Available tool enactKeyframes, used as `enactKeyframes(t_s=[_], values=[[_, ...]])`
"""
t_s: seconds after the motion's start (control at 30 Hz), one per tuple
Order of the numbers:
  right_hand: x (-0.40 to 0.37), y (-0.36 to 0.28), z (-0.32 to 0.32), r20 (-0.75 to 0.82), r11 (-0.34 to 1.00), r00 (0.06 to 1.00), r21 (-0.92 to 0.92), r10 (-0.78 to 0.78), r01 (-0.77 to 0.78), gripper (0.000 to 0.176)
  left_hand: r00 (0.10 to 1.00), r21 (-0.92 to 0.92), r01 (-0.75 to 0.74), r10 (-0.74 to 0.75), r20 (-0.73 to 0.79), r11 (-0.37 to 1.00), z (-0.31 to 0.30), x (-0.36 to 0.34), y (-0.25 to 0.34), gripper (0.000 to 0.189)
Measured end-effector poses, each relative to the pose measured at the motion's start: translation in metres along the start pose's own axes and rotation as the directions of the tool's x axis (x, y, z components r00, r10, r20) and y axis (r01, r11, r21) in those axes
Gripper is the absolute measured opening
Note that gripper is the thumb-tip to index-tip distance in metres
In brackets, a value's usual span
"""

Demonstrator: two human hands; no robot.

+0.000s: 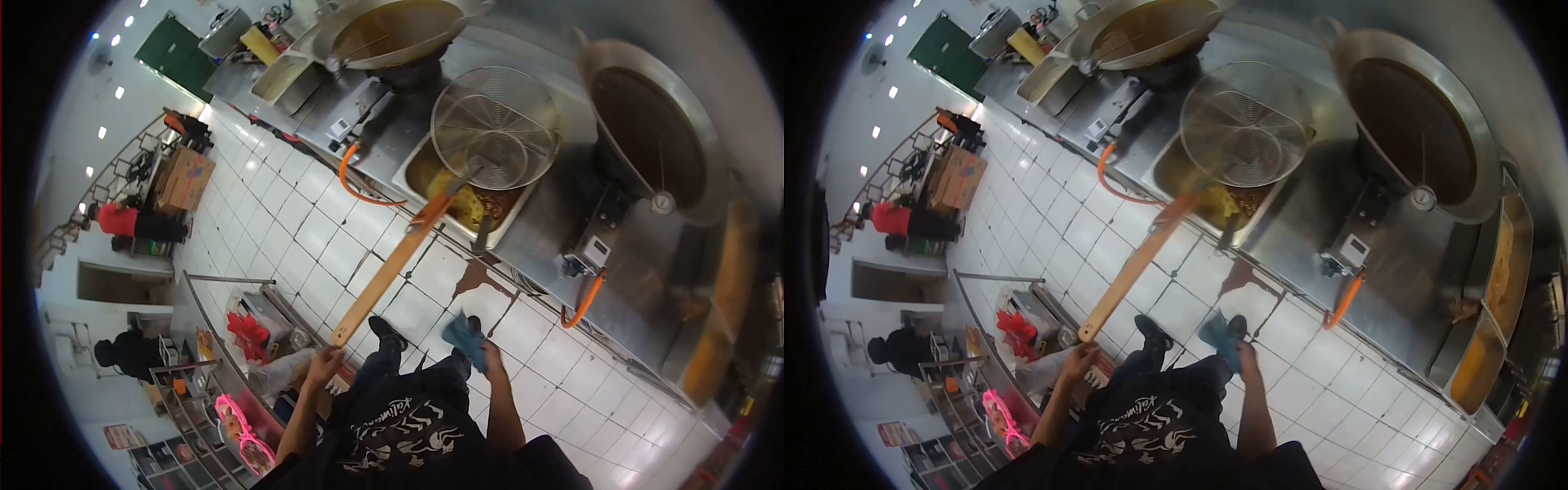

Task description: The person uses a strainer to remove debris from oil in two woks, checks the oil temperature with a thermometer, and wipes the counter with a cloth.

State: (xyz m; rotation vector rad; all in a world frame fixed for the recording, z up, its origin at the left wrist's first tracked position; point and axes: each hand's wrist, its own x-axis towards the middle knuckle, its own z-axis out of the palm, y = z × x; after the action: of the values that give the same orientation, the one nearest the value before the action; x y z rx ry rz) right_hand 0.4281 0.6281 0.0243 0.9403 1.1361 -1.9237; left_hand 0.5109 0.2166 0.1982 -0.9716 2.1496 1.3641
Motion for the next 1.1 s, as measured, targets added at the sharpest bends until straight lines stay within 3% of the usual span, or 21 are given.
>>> enactKeyframes(t_s=[0.07, 0.13, 0.17, 0.2, 0.23, 0.27, 0.33, 0.47, 0.53, 0.57, 0.63, 0.7, 0.73, 0.77, 0.8, 0.87, 0.9, 0.93, 0.97, 1.03, 1.1], values=[[0.053, 0.026, 0.044, 0.199, 0.949, 0.979, -0.298, -0.046, 0.105, 0.027, 0.977, 0.262, -0.208, 0.213, 0.009, 0.942, 0.025, 0.026, 0.016, 0.044], [-0.008, -0.021, 0.149, 0.242, 0.961, 0.949, -0.236, 0.202, -0.144, 0.031, 0.917, 0.051, -0.364, 0.349, 0.193, 0.930, 0.041, 0.016, 0.085, 0.058], [-0.007, -0.010, 0.182, 0.414, 0.977, 0.885, -0.066, 0.213, -0.204, 0.038, 0.944, -0.132, -0.234, 0.258, 0.205, 0.963, 0.052, 0.034, 0.070, 0.066], [-0.004, -0.001, 0.210, 0.493, 0.947, 0.810, -0.150, 0.319, -0.283, 0.046, 0.956, -0.299, -0.085, 0.162, 0.244, 0.950, 0.059, 0.051, 0.048, 0.075], [-0.021, 0.000, 0.247, 0.444, 0.939, 0.836, -0.264, 0.323, -0.222, 0.053, 0.945, -0.357, -0.062, 0.170, 0.279, 0.932, 0.053, 0.059, 0.036, 0.086], [-0.003, 0.038, 0.255, 0.571, 0.952, 0.786, -0.299, 0.237, -0.070, 0.062, 0.994, -0.396, 0.019, 0.025, 0.106, 0.918, 0.056, 0.083, 0.003, 0.075], [-0.012, 0.025, 0.307, 0.523, 0.910, 0.760, -0.353, 0.385, -0.218, 0.065, 0.969, -0.653, -0.043, 0.192, 0.158, 0.756, 0.010, 0.097, -0.008, 0.062], [-0.013, 0.054, 0.374, 0.402, 0.834, 0.817, -0.528, 0.414, -0.163, 0.061, 0.974, -0.572, -0.201, 0.222, -0.033, 0.795, -0.060, 0.117, -0.027, 0.041], [-0.012, 0.066, 0.408, 0.393, 0.647, 0.914, -0.723, 0.098, 0.242, 0.057, 0.935, -0.736, -0.208, -0.091, -0.344, 0.644, -0.088, 0.149, -0.040, 0.041], [-0.012, 0.067, 0.418, 0.383, 0.654, 0.920, -0.718, 0.086, 0.238, 0.057, 0.941, -0.734, -0.202, -0.081, -0.330, 0.648, -0.097, 0.161, -0.043, 0.041], [-0.032, 0.052, 0.444, 0.506, 0.369, 0.798, -0.709, -0.328, 0.601, 0.064, 0.914, -0.720, -0.179, -0.157, -0.373, 0.670, -0.118, 0.183, -0.035, 0.043], [-0.044, 0.038, 0.465, 0.572, 0.039, 0.577, -0.689, -0.583, 0.724, 0.073, 0.997, -0.768, -0.079, 0.045, -0.066, 0.636, -0.128, 0.179, 0.003, 0.050], [-0.044, 0.030, 0.474, 0.575, -0.086, 0.478, -0.694, -0.665, 0.715, 0.077, 0.969, -0.772, -0.081, 0.230, 0.086, 0.630, -0.133, 0.172, 0.029, 0.054], [-0.040, 0.020, 0.479, 0.536, -0.012, 0.512, -0.698, -0.671, 0.716, 0.080, 0.902, -0.812, 0.142, 0.264, 0.342, 0.567, -0.141, 0.158, 0.059, 0.053], [-0.033, 0.012, 0.482, 0.388, 0.003, 0.424, -0.735, -0.818, 0.678, 0.067, 0.779, -0.799, 0.348, 0.323, 0.537, 0.491, -0.150, 0.147, 0.082, 0.059], [0.012, -0.001, 0.467, 0.051, 0.367, 0.461, -0.532, -0.886, 0.763, 0.053, 0.731, -0.793, 0.341, 0.388, 0.561, 0.505, -0.165, 0.143, 0.114, 0.063], [0.013, -0.019, 0.467, -0.048, 0.444, 0.499, -0.536, -0.865, 0.718, 0.048, 0.722, -0.785, 0.344, 0.390, 0.572, 0.515, -0.169, 0.152, 0.118, 0.063], [0.012, -0.036, 0.466, -0.147, 0.522, 0.534, -0.530, -0.832, 0.668, 0.044, 0.740, -0.766, 0.207, 0.414, 0.530, 0.609, -0.175, 0.161, 0.118, 0.064], [0.033, -0.037, 0.454, -0.143, 0.343, 0.347, -0.699, -0.927, 0.627, 0.047, 0.752, -0.722, 0.065, 0.441, 0.489, 0.689, -0.184, 0.169, 0.115, 0.064], [0.031, -0.054, 0.458, -0.174, 0.345, 0.315, -0.683, -0.933, 0.644, 0.048, 0.852, -0.583, -0.046, 0.337, 0.401, 0.811, -0.193, 0.213, 0.072, 0.057], [0.023, -0.095, 0.471, -0.192, 0.331, 0.275, -0.667, -0.942, 0.668, 0.049, 0.942, -0.252, -0.191, 0.249, 0.226, 0.949, -0.208, 0.259, -0.004, 0.054]])
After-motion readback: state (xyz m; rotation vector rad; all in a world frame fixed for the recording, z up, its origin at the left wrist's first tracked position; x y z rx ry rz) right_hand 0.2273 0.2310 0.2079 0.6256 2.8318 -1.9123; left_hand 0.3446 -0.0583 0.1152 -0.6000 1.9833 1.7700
